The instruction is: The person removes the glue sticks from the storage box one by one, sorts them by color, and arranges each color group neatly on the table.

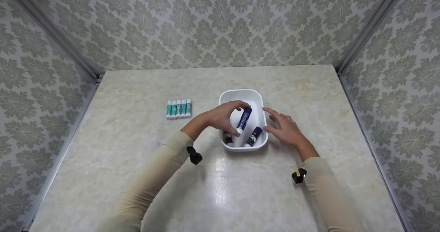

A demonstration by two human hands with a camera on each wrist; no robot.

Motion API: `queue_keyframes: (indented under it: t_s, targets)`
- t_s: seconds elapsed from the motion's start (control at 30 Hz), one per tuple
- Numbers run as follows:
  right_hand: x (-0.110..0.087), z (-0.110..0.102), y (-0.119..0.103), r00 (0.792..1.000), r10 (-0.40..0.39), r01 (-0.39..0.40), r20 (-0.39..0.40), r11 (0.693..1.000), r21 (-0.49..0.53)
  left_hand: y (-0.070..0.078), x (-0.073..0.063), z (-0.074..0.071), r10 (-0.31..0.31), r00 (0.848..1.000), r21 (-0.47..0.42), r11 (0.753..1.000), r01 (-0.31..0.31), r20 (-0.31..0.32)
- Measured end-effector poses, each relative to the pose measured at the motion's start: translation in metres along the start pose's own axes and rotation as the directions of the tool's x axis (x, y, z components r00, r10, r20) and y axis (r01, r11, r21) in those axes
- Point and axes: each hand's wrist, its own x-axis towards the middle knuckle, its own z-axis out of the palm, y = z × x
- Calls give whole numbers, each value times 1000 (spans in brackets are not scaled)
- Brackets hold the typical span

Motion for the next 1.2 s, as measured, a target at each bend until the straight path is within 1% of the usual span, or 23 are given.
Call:
queue_keyframes:
  t_s: [0.17,0.3,0.43,0.57,0.67,0.8,1.0,1.2]
  targets:
    - [0,0,-1,1000,17,-17,-5,1000,-15,-1,-12,-6,-22,1000,-51,998,21,-1]
    - [0,-1,-2,999,36,-36,3,999,-28,-6,-23,-9,-36,999,-83,996,36,2]
    - [0,-2,-1,1000,26,-25,14,999,-32,-14,-36,-11,-33,999,-109,994,30,-25]
    - [0,-2,0,999,29,-29,20,999,-29,-24,-47,-14,-29,998,-112,993,22,-58]
    - [0,-2,1,999,32,-32,19,999,-27,-30,-56,-17,-37,996,-115,993,27,-80]
    - [0,-1,1,999,29,-28,15,999,-26,-38,-69,-19,-74,991,-119,991,61,-110]
    - [0,-1,1,998,52,-51,19,998,-31,-51,-88,-18,-146,980,-120,984,130,-133]
    - [-2,-2,0,993,109,-107,35,993,-47,-64,-106,-18,-188,969,-121,978,170,-162]
